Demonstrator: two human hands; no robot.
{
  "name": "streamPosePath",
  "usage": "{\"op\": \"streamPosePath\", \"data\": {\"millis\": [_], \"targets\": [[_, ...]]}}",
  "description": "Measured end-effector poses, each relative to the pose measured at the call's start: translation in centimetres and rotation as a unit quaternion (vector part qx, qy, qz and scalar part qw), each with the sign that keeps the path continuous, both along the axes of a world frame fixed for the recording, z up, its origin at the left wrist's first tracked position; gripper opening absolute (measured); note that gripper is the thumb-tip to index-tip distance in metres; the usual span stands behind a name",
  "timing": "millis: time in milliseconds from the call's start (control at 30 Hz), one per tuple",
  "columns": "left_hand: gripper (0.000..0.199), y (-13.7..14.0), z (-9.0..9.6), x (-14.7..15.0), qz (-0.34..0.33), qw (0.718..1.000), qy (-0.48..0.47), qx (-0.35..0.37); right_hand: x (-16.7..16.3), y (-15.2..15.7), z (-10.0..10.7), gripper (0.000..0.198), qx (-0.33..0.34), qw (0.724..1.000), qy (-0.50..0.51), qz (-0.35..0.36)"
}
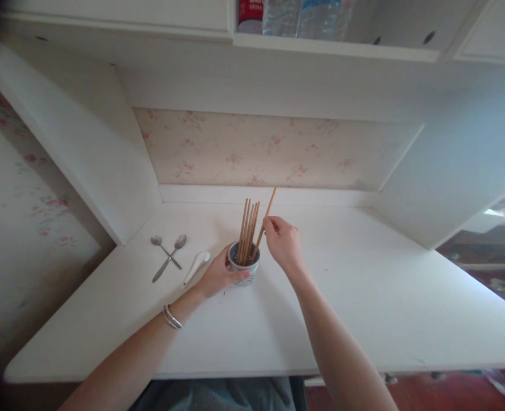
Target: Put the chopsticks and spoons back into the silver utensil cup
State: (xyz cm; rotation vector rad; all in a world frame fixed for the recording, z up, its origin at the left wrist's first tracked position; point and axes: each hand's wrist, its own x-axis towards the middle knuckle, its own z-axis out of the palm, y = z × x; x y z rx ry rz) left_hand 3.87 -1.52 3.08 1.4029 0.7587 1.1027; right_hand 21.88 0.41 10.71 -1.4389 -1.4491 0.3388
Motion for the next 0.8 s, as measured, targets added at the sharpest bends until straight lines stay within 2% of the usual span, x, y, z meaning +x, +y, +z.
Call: {"op": "streamPosePath", "data": {"millis": [167,533,633,700,800], "targets": [[0.078,0.3,-0.4,0.1,0.003,1.000,-0.003,0.010,-0.6,-0.6,-1.6,0.033,-0.019,0.997,-0.072,-0.011],[0.080,0.6,-0.8,0.1,-0.003,1.000,-0.007,0.010,-1.5,-0.3,-2.6,0.031,-0.040,0.996,-0.081,0.015],[0.080,0.6,-0.8,0.1,-0.008,1.000,-0.003,0.014,-1.4,-0.5,-2.6,0.034,-0.052,0.997,-0.056,0.024],[0.081,0.7,-0.8,0.0,-0.012,1.000,-0.001,0.011,-1.3,-1.0,-2.7,0.037,-0.057,0.996,-0.021,0.060],[0.079,0.6,-0.4,-0.1,-0.025,1.000,-0.007,0.014,-1.3,-2.1,-3.6,0.039,-0.064,0.979,0.070,0.183]]}}
